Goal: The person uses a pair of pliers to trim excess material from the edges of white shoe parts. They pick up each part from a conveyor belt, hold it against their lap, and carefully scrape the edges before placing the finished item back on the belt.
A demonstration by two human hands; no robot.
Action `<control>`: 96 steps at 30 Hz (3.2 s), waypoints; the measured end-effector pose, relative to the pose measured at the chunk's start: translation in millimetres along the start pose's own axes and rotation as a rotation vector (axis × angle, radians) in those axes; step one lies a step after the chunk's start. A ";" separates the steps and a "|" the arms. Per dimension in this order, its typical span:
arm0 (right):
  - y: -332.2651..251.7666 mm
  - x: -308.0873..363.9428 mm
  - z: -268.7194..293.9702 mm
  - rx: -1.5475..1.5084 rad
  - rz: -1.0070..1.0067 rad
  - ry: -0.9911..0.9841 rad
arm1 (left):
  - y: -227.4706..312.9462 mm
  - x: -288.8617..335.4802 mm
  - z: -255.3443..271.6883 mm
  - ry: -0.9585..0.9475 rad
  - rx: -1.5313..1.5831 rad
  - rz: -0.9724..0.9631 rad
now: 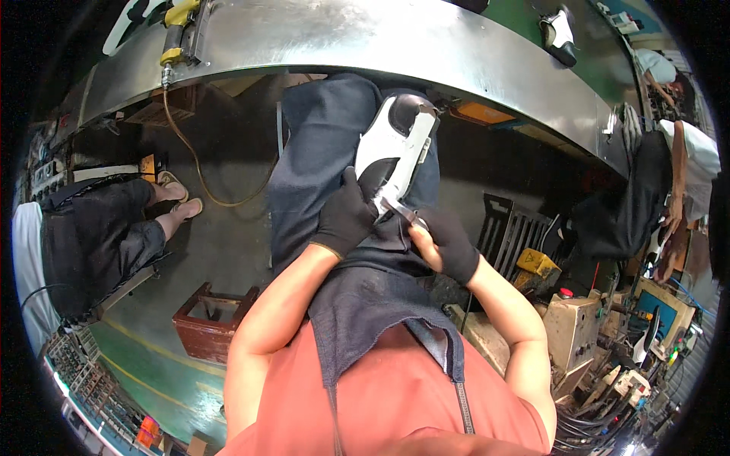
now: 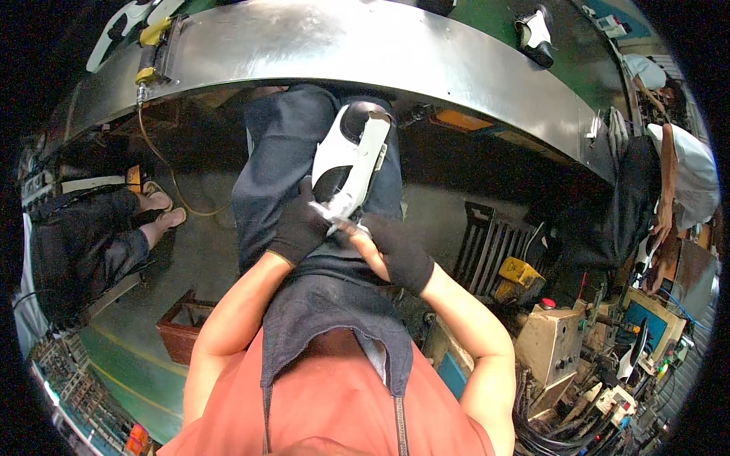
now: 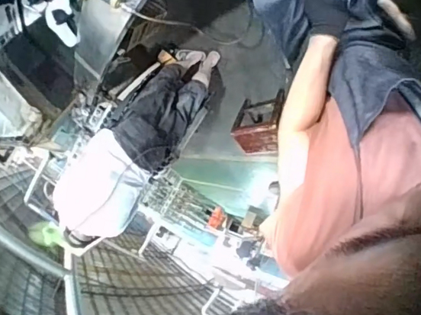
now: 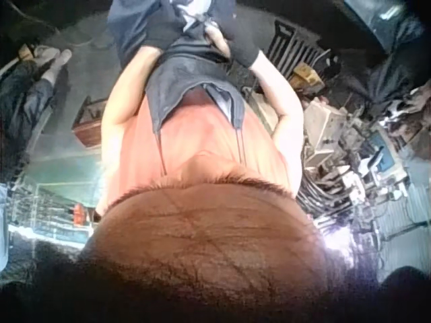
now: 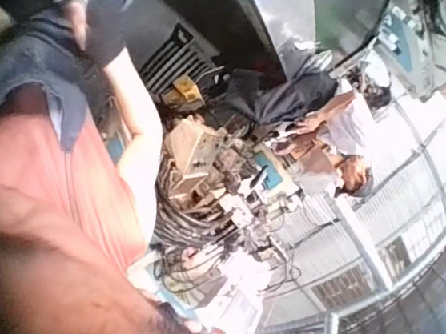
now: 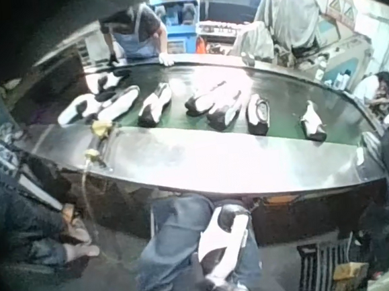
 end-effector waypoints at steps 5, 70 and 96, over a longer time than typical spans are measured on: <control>-0.9 7.7 -9.6 0.080 -0.098 0.037 | -5.4 27.6 5.7 0.146 0.110 -0.163; 50.3 -51.2 28.8 -0.716 -0.364 -0.230 | 61.5 -40.0 46.8 -0.250 1.172 -0.010; 60.3 -39.5 25.8 -0.368 -0.556 0.073 | 52.8 -27.4 60.0 -0.001 0.356 -0.437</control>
Point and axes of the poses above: each hand's wrist, its own x-axis away from the middle knuckle, its own z-axis out of the back of the hand, y = z × x, the point moved 4 cm from there along -x, towards the middle knuckle, and after that the axes turned 2 degrees about z, right-handed, at the moved point
